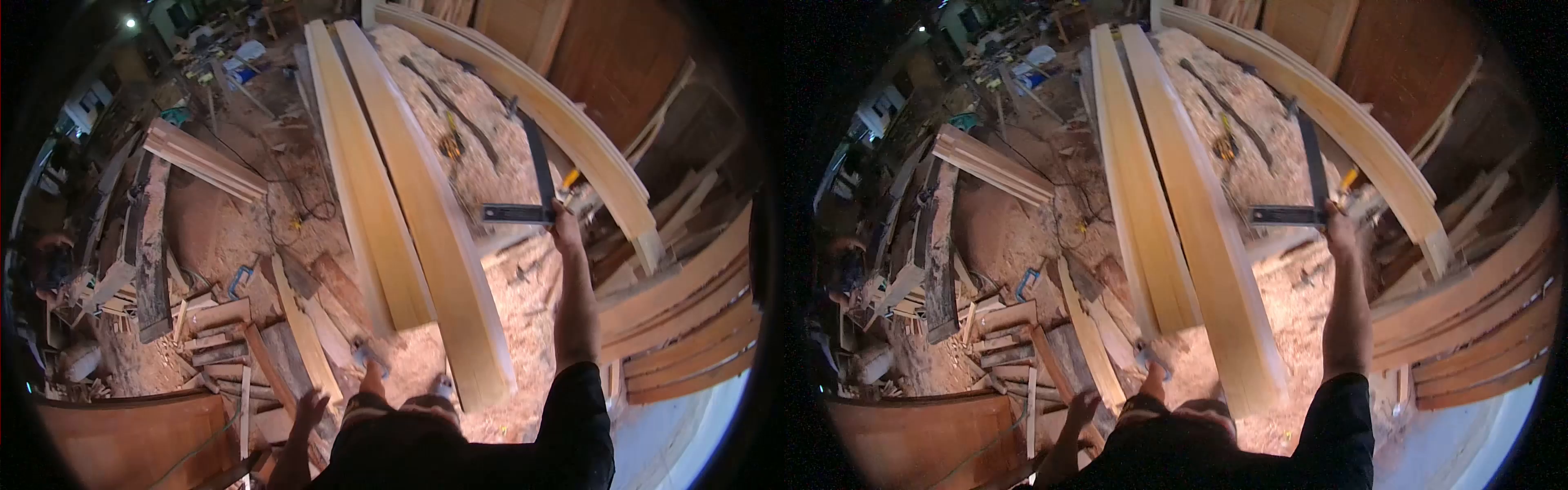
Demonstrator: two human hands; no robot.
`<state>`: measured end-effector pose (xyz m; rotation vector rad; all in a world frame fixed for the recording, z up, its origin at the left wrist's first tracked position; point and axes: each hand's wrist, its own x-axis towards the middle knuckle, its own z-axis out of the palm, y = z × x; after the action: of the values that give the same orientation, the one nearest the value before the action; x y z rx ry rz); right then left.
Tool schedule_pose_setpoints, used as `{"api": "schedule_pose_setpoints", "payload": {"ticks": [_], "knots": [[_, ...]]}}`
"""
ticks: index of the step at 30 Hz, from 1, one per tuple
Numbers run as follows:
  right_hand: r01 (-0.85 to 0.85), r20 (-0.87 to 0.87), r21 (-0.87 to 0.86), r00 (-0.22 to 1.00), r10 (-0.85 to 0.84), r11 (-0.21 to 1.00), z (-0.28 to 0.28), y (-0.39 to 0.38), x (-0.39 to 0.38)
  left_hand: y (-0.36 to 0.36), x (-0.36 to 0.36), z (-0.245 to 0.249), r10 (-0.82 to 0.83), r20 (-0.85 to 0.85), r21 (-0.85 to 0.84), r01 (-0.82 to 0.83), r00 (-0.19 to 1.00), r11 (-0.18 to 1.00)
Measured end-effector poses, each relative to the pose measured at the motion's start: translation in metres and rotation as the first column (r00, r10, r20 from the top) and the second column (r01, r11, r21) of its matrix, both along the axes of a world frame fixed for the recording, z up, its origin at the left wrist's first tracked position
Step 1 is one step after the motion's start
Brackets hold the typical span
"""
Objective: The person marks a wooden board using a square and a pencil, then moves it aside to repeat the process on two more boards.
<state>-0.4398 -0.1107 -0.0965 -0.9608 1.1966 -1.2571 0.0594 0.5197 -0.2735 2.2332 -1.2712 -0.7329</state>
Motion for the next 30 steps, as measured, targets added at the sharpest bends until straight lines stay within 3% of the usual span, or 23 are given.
{"api": "schedule_pose_setpoints", "payload": {"ticks": [1, 2, 3, 5, 6, 7, 8, 9, 11, 13, 15, 18, 19, 21, 23, 24, 30], "knots": [[-0.017, 0.045, 0.025, 0.999, 0.016, 1.0, -0.004, -0.027, 0.0, 0.04, 0.025, -0.026, -0.02, 0.036, 0.219, 0.012, 0.999, 0.976], [-0.056, 0.097, 0.026, 0.994, 0.053, 0.998, -0.024, -0.058, -0.003, 0.065, 0.035, -0.004, 0.06, -0.075, 0.352, -0.03, 0.995, 0.936], [-0.095, 0.149, 0.03, 0.985, 0.089, 0.995, -0.041, -0.081, -0.002, 0.108, 0.041, -0.016, 0.353, 0.042, 0.496, -0.326, 0.935, 0.805], [-0.03, 0.014, 0.079, 0.999, 0.029, 0.996, -0.043, -0.094, 0.011, 0.148, 0.062, -0.007, 0.583, 0.093, 0.613, -0.508, 0.807, 0.605], [0.052, -0.3, 0.096, 0.954, -0.021, 0.994, -0.057, -0.11, 0.017, 0.158, 0.071, 0.002, 0.645, 0.09, 0.638, -0.541, 0.759, 0.548], [0.142, -0.583, 0.087, 0.81, -0.065, 0.986, -0.08, -0.126, 0.019, 0.158, 0.083, 0.008, 0.684, 0.071, 0.643, -0.558, 0.726, 0.525], [0.149, -0.867, 0.009, 0.494, -0.066, 0.989, -0.113, -0.144, 0.01, 0.154, 0.095, 0.011, 0.713, 0.05, 0.642, -0.57, 0.699, 0.514], [0.124, -0.993, -0.069, 0.086, -0.08, 0.99, -0.136, -0.155, 0.008, 0.152, 0.107, 0.014, 0.731, 0.029, 0.637, -0.576, 0.682, 0.512], [0.342, -0.956, -0.118, 0.214, -0.199, 0.932, -0.098, -0.112, 0.053, 0.145, 0.133, 0.01, 0.757, -0.021, 0.616, -0.588, 0.653, 0.524], [0.408, -0.969, -0.091, 0.173, -0.175, 0.908, -0.073, -0.098, 0.078, 0.139, 0.156, 0.007, 0.761, -0.069, 0.585, -0.591, 0.645, 0.555], [0.333, -0.987, -0.06, 0.123, -0.106, 0.941, -0.093, -0.112, 0.063, 0.129, 0.18, 0.003, 0.74, -0.129, 0.53, -0.585, 0.66, 0.614], [0.305, -0.982, -0.092, 0.132, -0.138, 0.948, -0.103, -0.116, 0.057, 0.1, 0.22, -0.005, 0.617, -0.255, 0.325, -0.535, 0.745, 0.78], [0.284, -0.986, -0.067, 0.126, -0.107, 0.956, -0.099, -0.115, 0.056, 0.089, 0.227, -0.005, 0.684, -0.223, 0.452, -0.548, 0.694, 0.704], [0.299, -0.995, -0.012, 0.094, -0.042, 0.954, -0.091, -0.113, 0.061, 0.058, 0.256, -0.013, 0.568, -0.307, 0.525, -0.362, 0.764, 0.771], [0.326, -0.98, -0.146, 0.08, -0.181, 0.934, -0.086, -0.102, 0.075, 0.019, 0.269, -0.03, 0.423, -0.168, 0.428, -0.32, 0.891, 0.845], [0.29, -0.985, -0.127, 0.08, -0.156, 0.949, -0.08, -0.101, 0.077, 0.003, 0.273, -0.035, 0.343, -0.085, 0.386, -0.287, 0.935, 0.877], [0.327, -0.98, -0.125, 0.106, -0.168, 0.937, -0.077, -0.101, 0.079, -0.14, 0.319, -0.022, 0.262, -0.156, 0.383, -0.186, 0.952, 0.905]]}}
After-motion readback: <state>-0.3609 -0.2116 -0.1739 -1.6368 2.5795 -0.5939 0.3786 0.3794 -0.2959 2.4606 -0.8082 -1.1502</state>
